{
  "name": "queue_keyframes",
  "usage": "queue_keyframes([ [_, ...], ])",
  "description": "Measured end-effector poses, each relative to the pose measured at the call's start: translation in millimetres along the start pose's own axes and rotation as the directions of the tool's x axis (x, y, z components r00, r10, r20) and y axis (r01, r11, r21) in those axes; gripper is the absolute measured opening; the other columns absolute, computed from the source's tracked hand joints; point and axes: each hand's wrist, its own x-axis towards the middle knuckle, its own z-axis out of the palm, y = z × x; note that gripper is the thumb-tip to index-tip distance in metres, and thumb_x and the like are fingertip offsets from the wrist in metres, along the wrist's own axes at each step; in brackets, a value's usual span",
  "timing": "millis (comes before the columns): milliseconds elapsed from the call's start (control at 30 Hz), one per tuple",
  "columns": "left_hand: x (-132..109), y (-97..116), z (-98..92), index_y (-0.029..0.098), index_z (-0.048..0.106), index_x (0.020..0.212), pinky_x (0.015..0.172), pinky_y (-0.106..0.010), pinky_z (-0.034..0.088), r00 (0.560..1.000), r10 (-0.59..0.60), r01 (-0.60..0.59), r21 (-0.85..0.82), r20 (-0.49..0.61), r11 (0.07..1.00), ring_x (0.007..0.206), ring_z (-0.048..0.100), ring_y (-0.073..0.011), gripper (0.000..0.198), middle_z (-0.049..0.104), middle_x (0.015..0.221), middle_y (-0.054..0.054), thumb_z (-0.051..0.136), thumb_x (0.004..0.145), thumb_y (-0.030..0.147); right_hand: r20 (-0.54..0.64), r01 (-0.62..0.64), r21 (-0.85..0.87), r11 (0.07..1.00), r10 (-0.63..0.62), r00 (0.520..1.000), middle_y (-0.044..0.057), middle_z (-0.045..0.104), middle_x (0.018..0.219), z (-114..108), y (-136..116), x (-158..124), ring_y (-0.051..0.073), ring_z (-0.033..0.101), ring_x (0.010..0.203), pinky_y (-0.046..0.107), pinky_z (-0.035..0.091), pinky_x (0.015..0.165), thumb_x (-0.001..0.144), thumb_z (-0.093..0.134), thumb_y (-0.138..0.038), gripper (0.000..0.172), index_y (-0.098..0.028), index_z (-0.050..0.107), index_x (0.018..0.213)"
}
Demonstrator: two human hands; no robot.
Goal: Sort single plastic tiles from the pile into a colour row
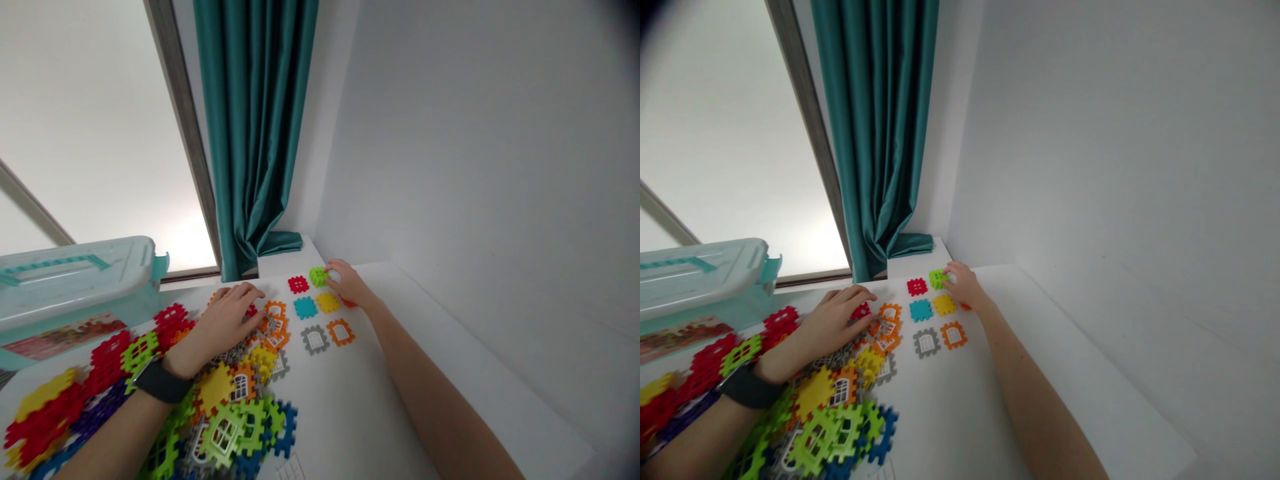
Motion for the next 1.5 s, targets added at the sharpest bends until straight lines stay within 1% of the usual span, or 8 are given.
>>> queue_keyframes([
  [100,-1,-4,-0.6,0.024,0.066,0.115,0.102,-0.046,0.047,1.000,0.008,-0.008,0.008,0.022,1.000,0.111,0.065,-0.0279,0.030,0.068,0.120,-0.009,0.050,0.096,0.042,-0.002,-0.001,-0.006,1.000,0.001,1.000,0.012,0.066,0.127,-8,-11,4,0.028,0.059,0.121,0.049,0.046,0.105,0.088,0.066,-0.025,0.017,-0.019,0.070,0.104],
  [200,-2,-9,-2.2,0.024,0.067,0.116,0.101,-0.045,0.047,0.997,0.001,-0.004,0.041,0.075,0.999,0.110,0.064,-0.0276,0.032,0.068,0.119,-0.009,0.052,0.097,0.044,0.032,0.035,-0.017,0.999,-0.034,0.999,0.009,0.071,0.117,-9,-37,7,0.028,0.062,0.113,0.049,0.045,0.103,0.087,0.065,-0.022,0.018,-0.021,0.070,0.105],
  [367,-3,-11,-6.1,0.025,0.070,0.115,0.099,-0.048,0.045,0.981,-0.017,-0.001,0.092,0.194,0.996,0.108,0.064,-0.0283,0.032,0.066,0.115,-0.009,0.048,0.100,0.042,0.166,0.237,-0.011,0.972,-0.231,0.959,0.008,0.071,0.111,12,-96,0,0.026,0.059,0.111,0.044,0.041,0.102,0.089,0.066,-0.021,0.014,-0.020,0.070,0.102],
  [500,-4,-5,-6.0,0.026,0.070,0.118,0.100,-0.051,0.044,0.979,-0.035,0.017,0.093,0.200,0.995,0.110,0.062,-0.0301,0.032,0.065,0.116,-0.009,0.051,0.099,0.042,0.220,0.307,-0.033,0.951,-0.293,0.931,0.009,0.069,0.111,28,-120,-12,0.026,0.056,0.113,0.043,0.037,0.104,0.093,0.066,-0.025,0.013,-0.019,0.071,0.104],
  [733,-6,-2,1.2,0.033,0.069,0.124,0.102,-0.049,0.042,0.977,0.074,-0.080,0.025,0.202,0.996,0.115,0.059,-0.0296,0.031,0.062,0.124,-0.008,0.054,0.099,0.042,0.240,0.327,-0.021,0.945,-0.313,0.919,0.007,0.067,0.108,33,-118,-16,0.024,0.055,0.110,0.042,0.037,0.102,0.093,0.065,-0.017,0.015,-0.022,0.072,0.106],
  [967,-5,-6,2.0,0.032,0.073,0.114,0.102,-0.050,0.042,0.973,0.063,-0.071,0.028,0.223,0.997,0.115,0.058,-0.0299,0.025,0.063,0.122,-0.008,0.055,0.098,0.040,0.259,0.367,0.014,0.930,-0.358,0.897,0.007,0.071,0.111,39,-119,-17,0.024,0.056,0.113,0.044,0.034,0.103,0.093,0.062,-0.011,0.019,-0.021,0.072,0.107],
  [1200,-5,-8,-0.9,0.031,0.076,0.103,0.103,-0.052,0.041,0.971,0.037,-0.044,0.026,0.236,0.999,0.113,0.058,-0.0296,0.024,0.064,0.115,-0.007,0.055,0.098,0.040,0.263,0.341,0.010,0.940,-0.332,0.906,0.007,0.072,0.114,43,-117,-17,0.025,0.056,0.115,0.045,0.033,0.106,0.092,0.067,-0.019,0.014,-0.021,0.072,0.105],
  [1500,-4,-7,-5.6,0.029,0.076,0.103,0.104,-0.051,0.040,0.959,0.013,-0.025,0.041,0.284,0.999,0.113,0.058,-0.0293,0.027,0.065,0.114,-0.007,0.052,0.099,0.040,0.296,0.305,0.044,0.951,-0.304,0.906,0.007,0.071,0.115,43,-115,-16,0.025,0.057,0.116,0.045,0.034,0.106,0.089,0.075,-0.029,0.023,-0.022,0.071,0.111],
])
